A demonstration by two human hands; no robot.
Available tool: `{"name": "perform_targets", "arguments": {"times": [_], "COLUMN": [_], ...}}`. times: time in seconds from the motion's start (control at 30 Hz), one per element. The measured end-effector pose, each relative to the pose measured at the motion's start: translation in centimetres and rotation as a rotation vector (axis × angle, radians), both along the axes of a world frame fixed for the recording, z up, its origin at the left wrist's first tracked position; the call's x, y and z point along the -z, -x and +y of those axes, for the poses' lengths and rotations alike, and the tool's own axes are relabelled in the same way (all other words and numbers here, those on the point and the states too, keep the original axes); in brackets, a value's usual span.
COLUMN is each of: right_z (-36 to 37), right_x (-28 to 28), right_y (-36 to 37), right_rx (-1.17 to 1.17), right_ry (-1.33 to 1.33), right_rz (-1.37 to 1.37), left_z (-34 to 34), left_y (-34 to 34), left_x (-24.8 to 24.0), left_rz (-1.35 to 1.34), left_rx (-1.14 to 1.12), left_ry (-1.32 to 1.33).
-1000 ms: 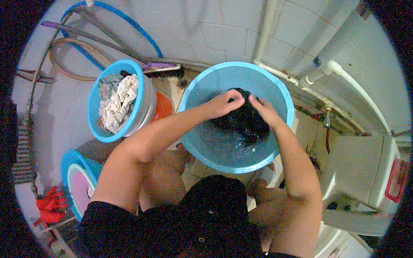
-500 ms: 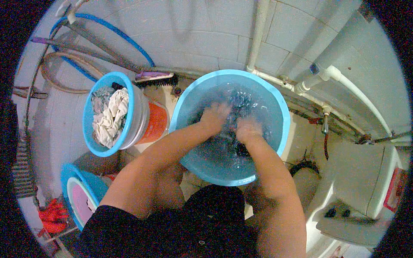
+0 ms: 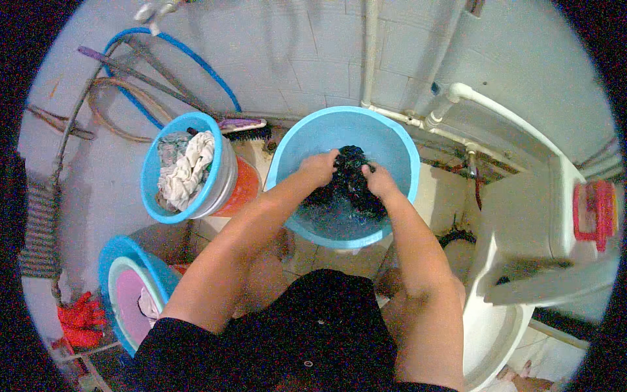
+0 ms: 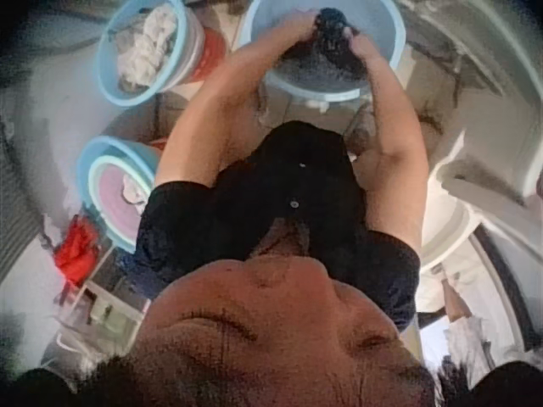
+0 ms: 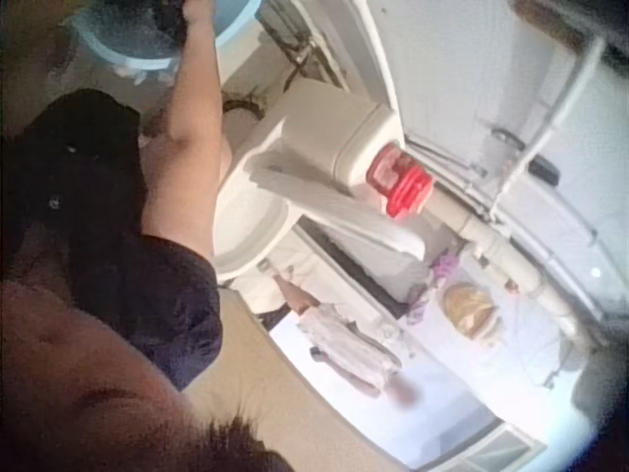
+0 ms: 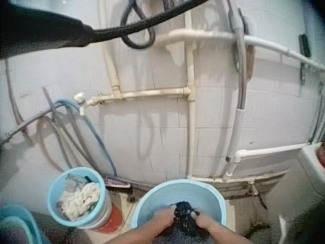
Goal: The person hand washes a white cloth and a black garment in a blue basin filled with water. They scrub, rinse, and wring out the items repeatedly, transferring the white cloth to a pink basin and continuing to wash the black garment.
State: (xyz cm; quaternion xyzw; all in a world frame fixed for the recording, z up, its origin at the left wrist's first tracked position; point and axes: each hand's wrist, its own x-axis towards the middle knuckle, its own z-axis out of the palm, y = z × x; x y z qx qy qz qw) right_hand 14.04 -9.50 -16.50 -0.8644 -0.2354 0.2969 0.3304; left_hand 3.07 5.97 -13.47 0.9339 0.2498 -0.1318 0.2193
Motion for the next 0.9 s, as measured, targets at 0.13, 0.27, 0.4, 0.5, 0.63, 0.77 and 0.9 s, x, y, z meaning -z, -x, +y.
{"name": "perform_targets", "arguments": {"times": [0.13,0.27,0.4,0.5,0.63,0.77,0.9], "right_z": [-2.8,-5.2,-7.4,-9.3,-8.0,-6.9,-5.6], "right_x": [-3.1,-9.7,-12.3,-11.2,-10.7,-8.6,-12.6], "right_y": [0.2,2.3,3.2,3.1,4.6,3.2,5.9], "right_rx": [0.253,0.453,0.607,0.659,0.522,0.238,-0.192], "right_ry": [-0.230,-0.453,-0.608,-0.739,-0.584,-0.380,-0.630], "right_rz": [0.005,0.080,0.343,0.539,0.349,-0.075,-0.235], "left_z": [-1.0,-1.6,-1.8,-1.7,-1.2,-2.7,-2.0], "left_y": [3.4,4.9,5.4,5.6,6.9,7.2,6.1], "left_x": [-2.6,-6.3,-9.3,-12.4,-16.6,-22.9,-24.3], "left_rz": [-0.405,-0.753,-1.001,-0.984,-0.968,-0.848,-0.768], "left_rx": [-0.139,-0.284,-0.589,-0.688,-0.631,-0.345,0.008], "left_ry": [0.106,0.360,0.834,1.182,1.257,0.835,0.297]}}
